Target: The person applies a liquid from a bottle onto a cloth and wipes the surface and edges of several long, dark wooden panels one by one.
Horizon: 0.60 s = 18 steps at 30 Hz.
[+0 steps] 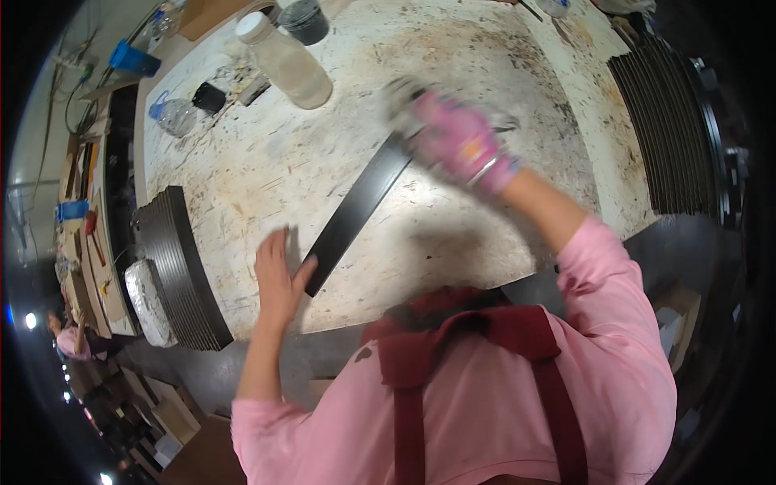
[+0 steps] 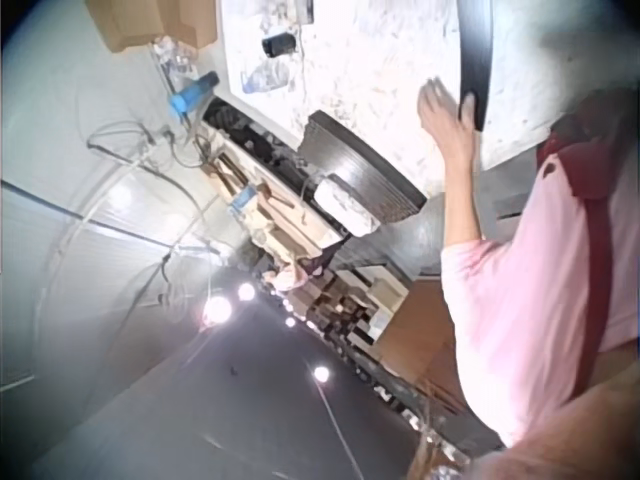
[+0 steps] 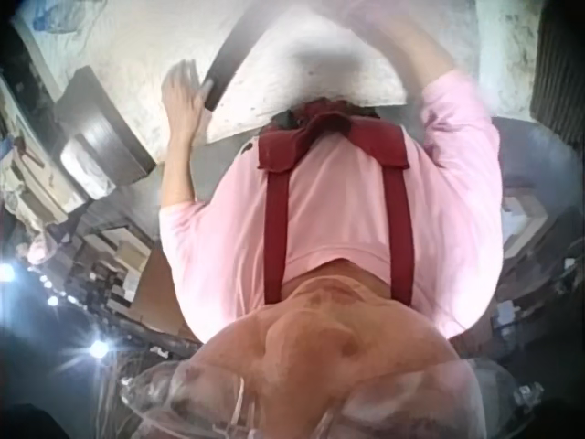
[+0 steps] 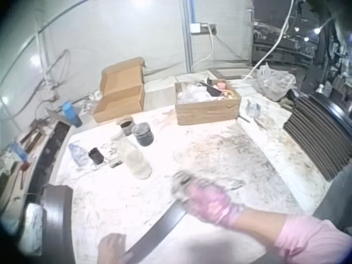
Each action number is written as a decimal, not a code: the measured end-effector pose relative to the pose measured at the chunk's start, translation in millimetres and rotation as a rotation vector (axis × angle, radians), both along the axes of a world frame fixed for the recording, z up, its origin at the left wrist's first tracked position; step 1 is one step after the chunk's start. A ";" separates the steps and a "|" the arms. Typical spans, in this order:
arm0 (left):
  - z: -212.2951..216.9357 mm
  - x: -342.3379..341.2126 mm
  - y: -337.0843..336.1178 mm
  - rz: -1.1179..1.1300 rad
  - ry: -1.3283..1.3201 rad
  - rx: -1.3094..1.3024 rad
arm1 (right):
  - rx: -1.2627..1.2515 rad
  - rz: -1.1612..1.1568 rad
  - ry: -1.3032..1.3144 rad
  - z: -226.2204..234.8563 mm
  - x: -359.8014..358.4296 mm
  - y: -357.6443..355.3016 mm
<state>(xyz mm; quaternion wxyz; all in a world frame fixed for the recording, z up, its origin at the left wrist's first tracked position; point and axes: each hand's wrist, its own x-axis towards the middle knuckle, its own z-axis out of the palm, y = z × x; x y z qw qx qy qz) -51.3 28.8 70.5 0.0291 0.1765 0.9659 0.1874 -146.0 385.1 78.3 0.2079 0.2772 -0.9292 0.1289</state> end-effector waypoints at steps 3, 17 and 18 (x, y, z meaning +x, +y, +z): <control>-21.2 47.0 2.6 0.003 -0.094 -0.086 | 0.401 0.037 0.085 -86.0 14.0 -68.6; -47.5 61.5 -9.3 0.072 -0.015 -0.064 | 0.146 -0.197 -0.483 -16.4 -4.2 4.2; -47.0 61.4 -8.3 0.064 -0.024 -0.069 | 0.064 -0.220 -0.409 -29.9 -2.0 7.4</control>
